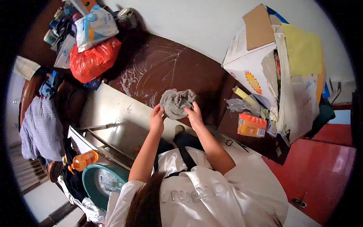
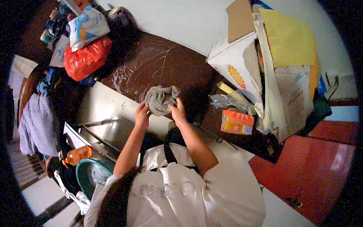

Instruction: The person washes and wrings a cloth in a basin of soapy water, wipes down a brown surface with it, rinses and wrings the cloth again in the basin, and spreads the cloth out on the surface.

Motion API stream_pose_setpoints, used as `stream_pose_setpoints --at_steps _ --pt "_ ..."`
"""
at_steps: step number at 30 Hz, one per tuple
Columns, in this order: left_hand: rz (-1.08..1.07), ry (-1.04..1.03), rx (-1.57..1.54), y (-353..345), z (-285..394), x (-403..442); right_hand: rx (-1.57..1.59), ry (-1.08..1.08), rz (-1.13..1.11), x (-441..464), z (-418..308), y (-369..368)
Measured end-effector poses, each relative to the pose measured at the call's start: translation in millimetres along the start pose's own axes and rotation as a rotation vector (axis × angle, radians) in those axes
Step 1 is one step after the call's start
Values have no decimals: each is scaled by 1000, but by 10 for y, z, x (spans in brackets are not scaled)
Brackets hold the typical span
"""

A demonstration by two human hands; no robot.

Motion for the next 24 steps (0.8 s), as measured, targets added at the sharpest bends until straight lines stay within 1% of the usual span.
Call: stream_pose_setpoints --at_steps 1,3,4,5,6,7,8,9,10,11,12,14,15,16,17,18,19,20,21,22,23,24 --pt "-15 0 -27 -115 12 16 -119 122 70 3 -99 44" --pt "-62 -22 -99 -250 41 174 -228 244 224 -6 -261 121" --pt "-18 -9 -105 -251 7 276 -285 301 305 -20 -322 170" --pt "26 5 -109 -255 -40 371 -168 307 274 44 -263 229" --pt "71 18 -115 -267 -56 450 -163 257 334 51 -246 271" --pt "67 21 -144 -190 -138 602 -159 205 391 41 -230 304" --pt "120 71 -44 -108 -279 721 -155 155 445 48 -222 329" --pt "173 121 59 -51 -359 784 -276 216 520 85 -66 402" --pt "225 168 164 16 -426 846 -363 136 591 81 23 423" --pt "170 162 342 53 -484 886 -451 50 658 58 116 447" --pt "198 71 546 152 -554 905 -541 -40 722 20 217 472" --pt "243 -125 950 307 -668 911 -685 -107 679 3 467 507" --pt "219 -85 925 347 -682 890 -743 -126 655 -67 445 448" --pt "201 -219 1049 266 -568 797 -799 -144 629 -127 456 403" --pt "181 -356 1169 169 -474 693 -834 -79 594 -146 546 384" --pt "159 -496 1286 101 -425 625 -938 -41 561 -129 557 352" --pt "86 -465 1403 133 -513 684 -1042 -1 525 -97 568 321" --pt "43 -518 1525 93 -548 712 -1143 41 486 -53 584 286" --pt "-2 -570 1647 44 -602 727 -1223 159 462 5 569 264" --pt "-48 -623 1768 0 -663 741 -1244 137 443 83 620 276" --pt "-100 -601 1833 -10 -725 771 -1264 112 424 149 674 287" --pt "-97 -584 1943 11 -811 787 -1285 85 405 170 754 301"
Point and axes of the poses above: each hand's wrist, its own x-axis towards the middle knuckle, its own y-axis out of the back of the hand, z = x × y, the point moved 5 cm from there along x, towards the middle knuckle, and after that the axes turned 6 degrees about y, right-handed, at the moved point
